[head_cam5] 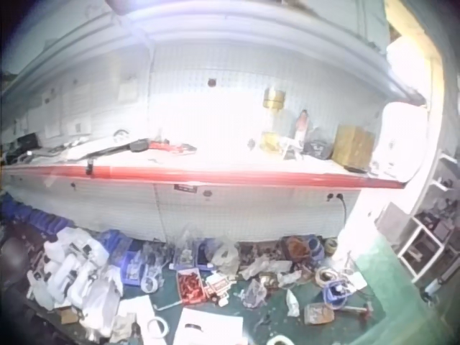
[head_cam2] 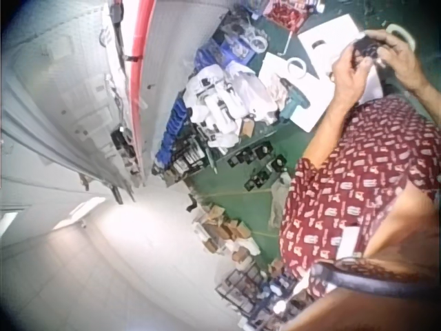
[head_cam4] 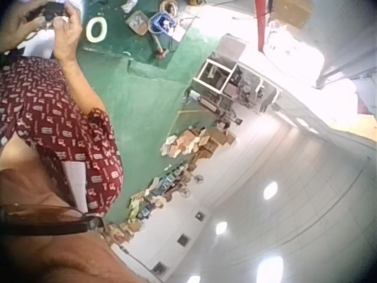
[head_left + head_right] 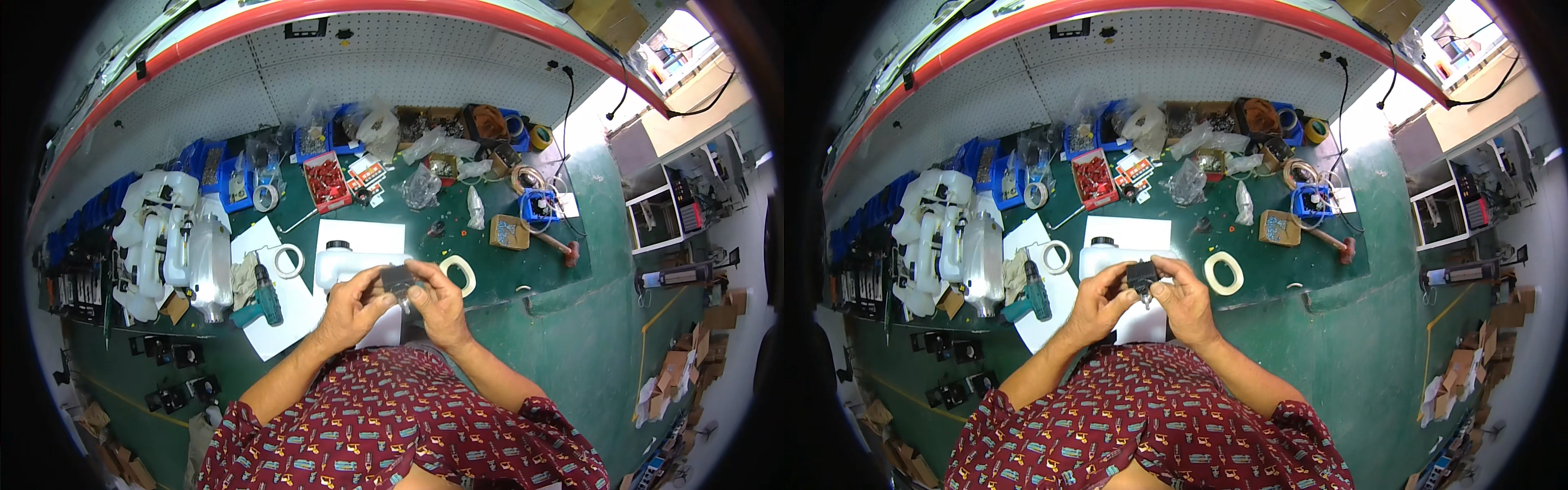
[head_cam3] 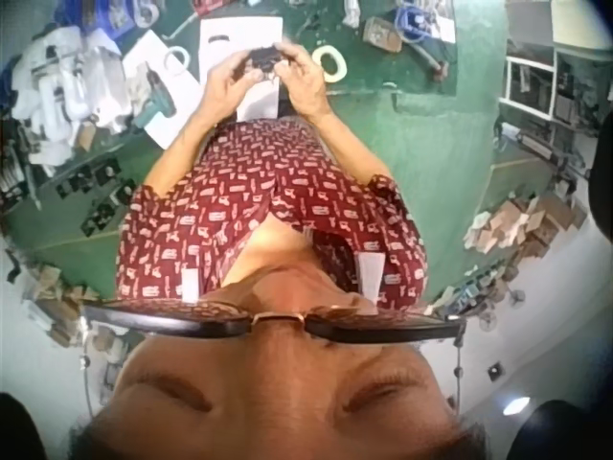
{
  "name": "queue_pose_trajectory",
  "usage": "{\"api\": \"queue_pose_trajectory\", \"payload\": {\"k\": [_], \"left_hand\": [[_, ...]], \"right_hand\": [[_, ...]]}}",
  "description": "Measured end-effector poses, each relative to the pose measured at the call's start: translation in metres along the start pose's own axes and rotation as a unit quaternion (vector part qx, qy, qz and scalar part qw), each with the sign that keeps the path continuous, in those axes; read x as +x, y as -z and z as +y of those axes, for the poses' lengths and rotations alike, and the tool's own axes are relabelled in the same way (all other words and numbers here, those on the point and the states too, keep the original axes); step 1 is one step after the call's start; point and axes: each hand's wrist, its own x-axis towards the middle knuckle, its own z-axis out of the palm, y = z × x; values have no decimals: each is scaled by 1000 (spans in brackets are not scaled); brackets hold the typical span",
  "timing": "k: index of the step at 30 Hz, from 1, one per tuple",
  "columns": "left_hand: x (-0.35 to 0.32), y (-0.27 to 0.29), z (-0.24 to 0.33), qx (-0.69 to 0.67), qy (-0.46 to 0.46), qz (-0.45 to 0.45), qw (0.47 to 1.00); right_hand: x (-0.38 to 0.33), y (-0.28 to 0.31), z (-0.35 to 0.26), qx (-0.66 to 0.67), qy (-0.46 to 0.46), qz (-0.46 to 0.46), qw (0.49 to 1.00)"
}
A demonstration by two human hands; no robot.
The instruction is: The person assembles a white plastic container by attaching a black cap and securing it with tape. They use scissors to cut tape and a hammer to tap the cap into place. The person handles multiple containers and components on a cluttered workbench.
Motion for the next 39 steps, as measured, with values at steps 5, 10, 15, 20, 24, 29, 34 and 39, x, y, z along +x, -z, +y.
{"api": "queue_pose_trajectory", "payload": {"k": [5, 10, 15, 20, 24, 29, 34, 39], "left_hand": [[3, -5, -19, -4, 20, 5, 1000], [13, -16, -30, 121, -16, 22, 992], [31, -38, -40, 264, -90, -20, 960], [63, -58, -50, 294, -37, -109, 949], [99, -73, -63, 291, 38, -151, 944], [173, -101, -82, 340, 80, -173, 921], [302, -137, -135, 446, -30, -181, 876], [422, -165, -192, 525, 28, -146, 838]], "right_hand": [[-3, 10, 10, 69, -117, 1, 991], [-3, 28, 8, 234, -226, -20, 945], [-3, 52, 17, 136, -264, 11, 955], [0, 97, 44, 159, -282, 29, 946], [-1, 151, 69, 145, -321, 60, 934], [6, 214, 92, 10, -334, 136, 933], [12, 282, 124, -65, -347, 196, 915], [16, 317, 128, -54, -347, 215, 911]]}}
